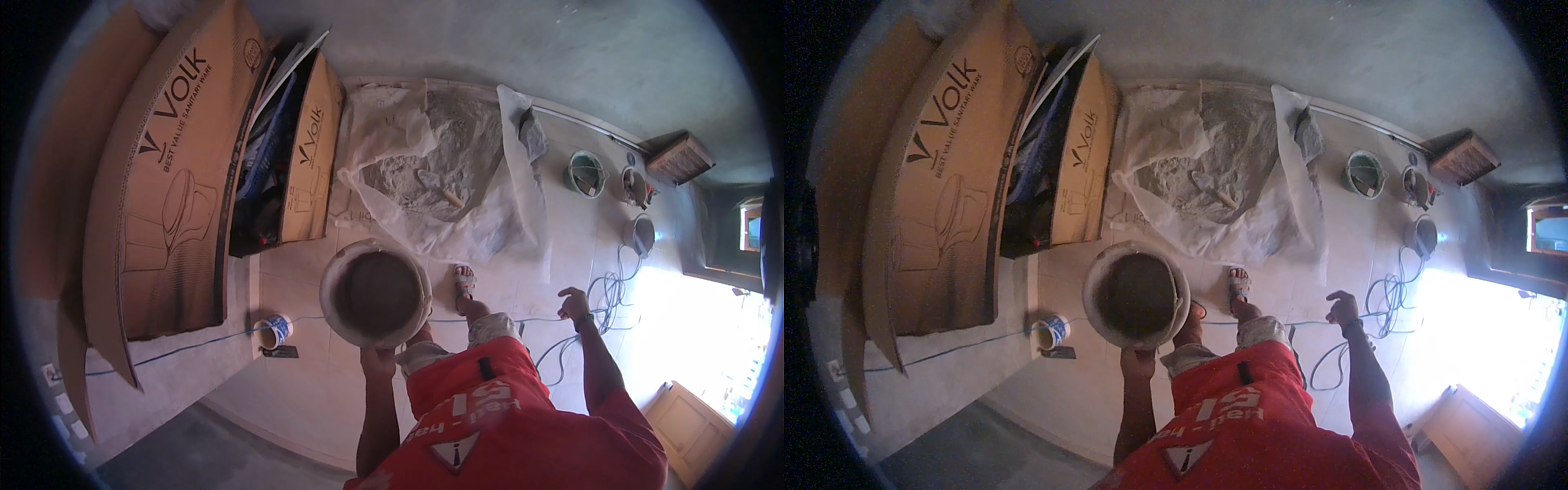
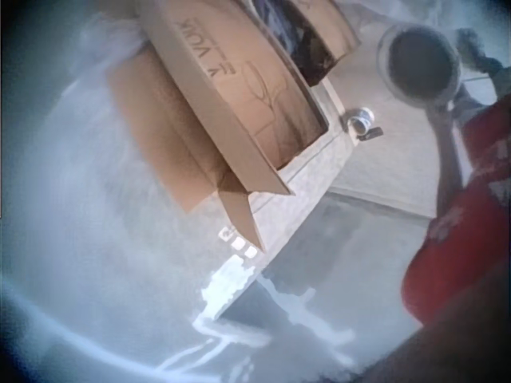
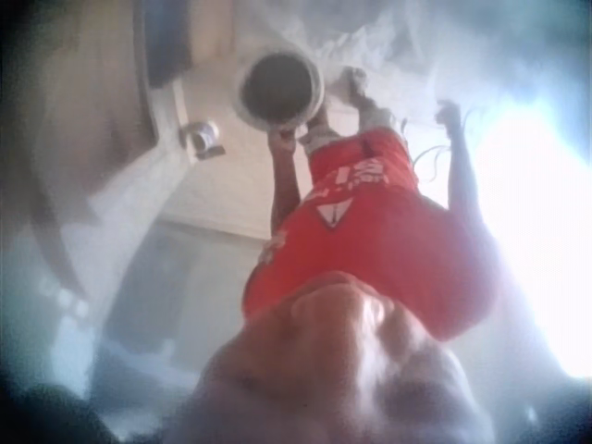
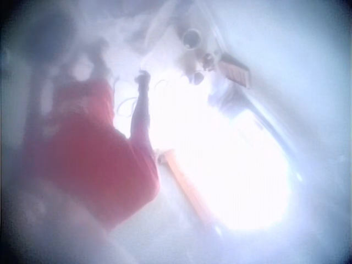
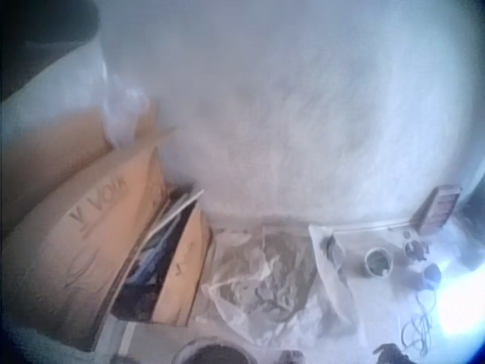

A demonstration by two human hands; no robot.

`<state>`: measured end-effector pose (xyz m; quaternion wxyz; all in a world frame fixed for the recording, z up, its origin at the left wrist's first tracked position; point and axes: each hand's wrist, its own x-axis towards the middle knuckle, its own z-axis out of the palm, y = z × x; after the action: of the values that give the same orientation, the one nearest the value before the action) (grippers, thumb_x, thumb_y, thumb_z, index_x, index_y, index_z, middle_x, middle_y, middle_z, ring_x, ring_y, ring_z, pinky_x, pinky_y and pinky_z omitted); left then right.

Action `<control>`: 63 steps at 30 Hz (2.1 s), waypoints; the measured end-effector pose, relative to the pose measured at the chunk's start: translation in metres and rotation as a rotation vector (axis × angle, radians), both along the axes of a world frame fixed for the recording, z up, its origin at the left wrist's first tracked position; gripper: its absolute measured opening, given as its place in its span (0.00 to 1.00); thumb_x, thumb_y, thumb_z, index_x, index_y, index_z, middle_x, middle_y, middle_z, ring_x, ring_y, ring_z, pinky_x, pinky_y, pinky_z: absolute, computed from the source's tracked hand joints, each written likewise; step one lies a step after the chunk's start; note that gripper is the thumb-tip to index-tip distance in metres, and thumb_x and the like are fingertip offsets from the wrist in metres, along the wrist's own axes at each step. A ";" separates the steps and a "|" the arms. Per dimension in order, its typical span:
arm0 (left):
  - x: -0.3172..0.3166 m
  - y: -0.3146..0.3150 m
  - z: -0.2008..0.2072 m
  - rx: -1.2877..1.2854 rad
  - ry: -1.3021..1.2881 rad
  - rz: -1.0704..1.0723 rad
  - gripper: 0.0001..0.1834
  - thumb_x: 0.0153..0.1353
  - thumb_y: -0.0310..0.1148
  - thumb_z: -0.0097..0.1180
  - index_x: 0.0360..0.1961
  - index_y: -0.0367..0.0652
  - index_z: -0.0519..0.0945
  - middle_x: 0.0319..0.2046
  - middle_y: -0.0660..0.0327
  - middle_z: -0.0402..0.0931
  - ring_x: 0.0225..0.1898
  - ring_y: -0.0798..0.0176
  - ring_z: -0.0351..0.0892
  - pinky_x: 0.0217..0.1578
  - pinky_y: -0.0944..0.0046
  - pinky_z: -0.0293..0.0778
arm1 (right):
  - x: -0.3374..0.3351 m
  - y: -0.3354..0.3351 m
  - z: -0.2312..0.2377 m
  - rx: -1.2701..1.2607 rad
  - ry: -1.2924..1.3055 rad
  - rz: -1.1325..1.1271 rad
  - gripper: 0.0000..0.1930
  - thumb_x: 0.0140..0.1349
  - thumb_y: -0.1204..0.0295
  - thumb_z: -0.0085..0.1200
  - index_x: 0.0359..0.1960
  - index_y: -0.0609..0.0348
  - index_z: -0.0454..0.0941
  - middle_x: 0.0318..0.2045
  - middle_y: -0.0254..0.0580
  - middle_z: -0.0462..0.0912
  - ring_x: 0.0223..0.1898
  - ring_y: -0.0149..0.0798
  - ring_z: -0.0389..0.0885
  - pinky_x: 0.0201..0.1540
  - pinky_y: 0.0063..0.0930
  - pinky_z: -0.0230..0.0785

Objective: The person applies plaster to a wall using a trowel and a bucket. They then walk outside to refill the bucket with water and return inside to mix a dry powder into the bucket using a trowel.

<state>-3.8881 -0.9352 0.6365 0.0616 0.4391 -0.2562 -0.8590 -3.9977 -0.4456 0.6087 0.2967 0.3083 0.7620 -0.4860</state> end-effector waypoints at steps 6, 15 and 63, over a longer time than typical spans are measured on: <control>-0.020 -0.051 -0.058 0.022 0.015 -0.036 0.23 0.50 0.28 0.51 0.50 0.42 0.67 0.49 0.59 0.68 0.48 0.57 0.69 0.49 0.56 0.68 | 0.093 -0.018 -0.063 0.128 -0.102 0.200 0.13 0.43 0.86 0.43 0.31 0.62 0.77 0.13 0.46 0.77 0.14 0.38 0.79 0.14 0.29 0.72; -0.043 -0.100 -0.201 -0.021 -0.072 0.151 0.25 0.45 0.23 0.52 0.48 0.41 0.66 0.45 0.59 0.70 0.43 0.60 0.72 0.41 0.60 0.73 | 0.036 -0.066 -0.296 0.457 0.038 0.494 0.10 0.54 0.64 0.47 0.27 0.53 0.79 0.31 0.48 0.79 0.38 0.52 0.76 0.42 0.43 0.68; -0.058 -0.139 -0.630 -0.545 -0.137 0.103 0.08 0.42 0.27 0.48 0.27 0.35 0.69 0.29 0.56 0.71 0.33 0.57 0.74 0.36 0.60 0.73 | -0.341 -0.160 -0.589 0.761 0.808 0.206 0.15 0.50 0.69 0.47 0.41 0.55 0.67 0.34 0.52 0.74 0.36 0.55 0.74 0.37 0.49 0.66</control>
<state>-3.9461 -1.0747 0.0064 0.2035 0.4758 -0.4584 -0.7226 -4.3390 -0.6058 0.0195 -0.1048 0.1069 0.9629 -0.2246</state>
